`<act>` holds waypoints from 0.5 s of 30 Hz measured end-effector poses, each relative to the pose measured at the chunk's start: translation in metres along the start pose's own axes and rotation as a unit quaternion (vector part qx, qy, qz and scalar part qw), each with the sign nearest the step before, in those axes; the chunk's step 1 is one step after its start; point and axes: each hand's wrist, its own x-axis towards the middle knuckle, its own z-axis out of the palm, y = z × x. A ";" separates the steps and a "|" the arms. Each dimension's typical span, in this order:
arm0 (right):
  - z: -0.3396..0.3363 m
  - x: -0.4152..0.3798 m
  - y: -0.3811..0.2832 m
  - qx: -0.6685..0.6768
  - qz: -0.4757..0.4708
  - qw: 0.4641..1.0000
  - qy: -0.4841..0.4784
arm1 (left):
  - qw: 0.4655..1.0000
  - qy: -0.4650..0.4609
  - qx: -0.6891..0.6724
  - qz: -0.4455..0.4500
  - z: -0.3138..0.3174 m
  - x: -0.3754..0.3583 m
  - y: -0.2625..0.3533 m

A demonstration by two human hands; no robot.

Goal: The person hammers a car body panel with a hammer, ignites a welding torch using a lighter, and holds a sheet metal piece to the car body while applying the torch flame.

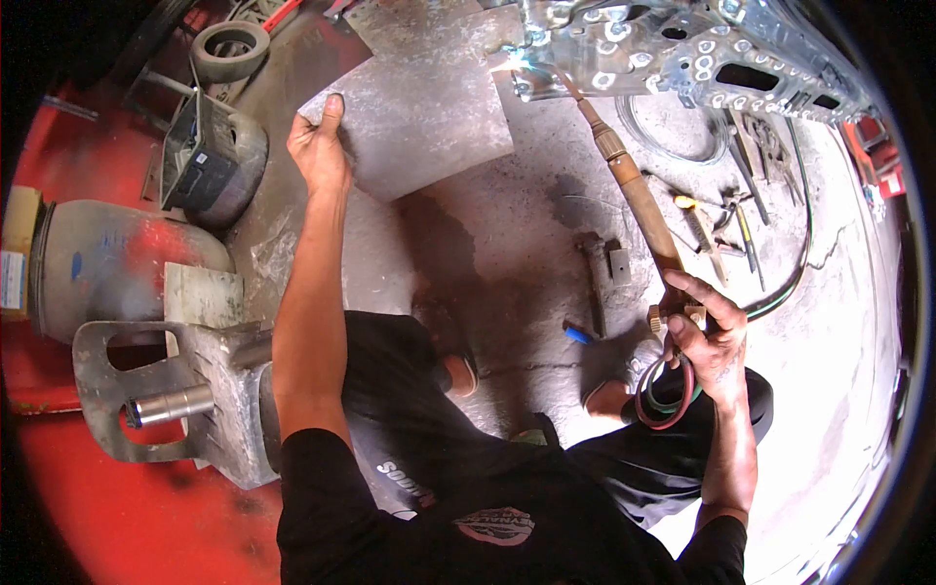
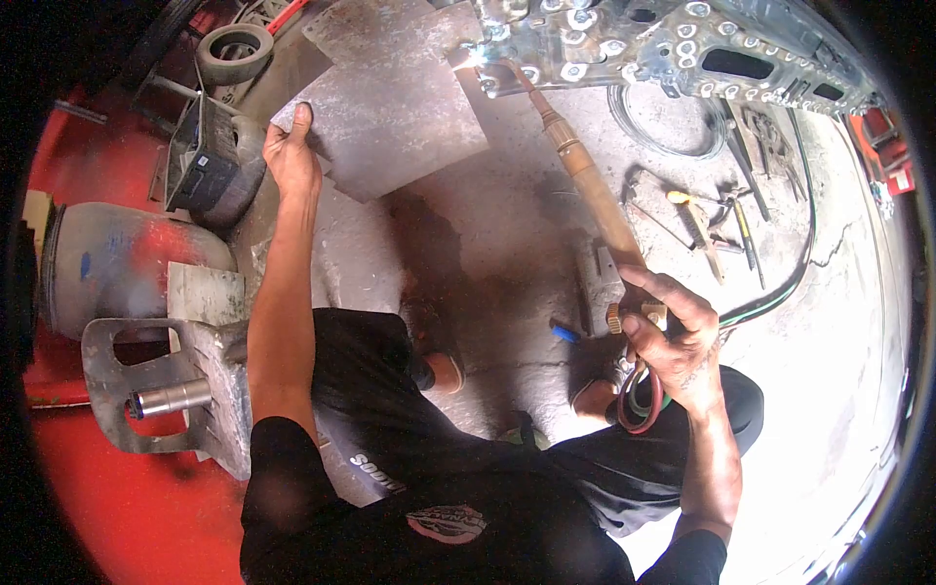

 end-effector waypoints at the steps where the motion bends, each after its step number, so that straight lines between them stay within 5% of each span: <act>1: 0.000 0.000 0.000 0.002 0.000 1.000 0.000 | 1.000 -0.005 0.005 -0.001 -0.001 0.000 -0.001; 15: 0.002 0.002 -0.001 0.016 -0.001 1.000 -0.005 | 1.000 -0.005 -0.011 0.002 0.002 0.000 0.001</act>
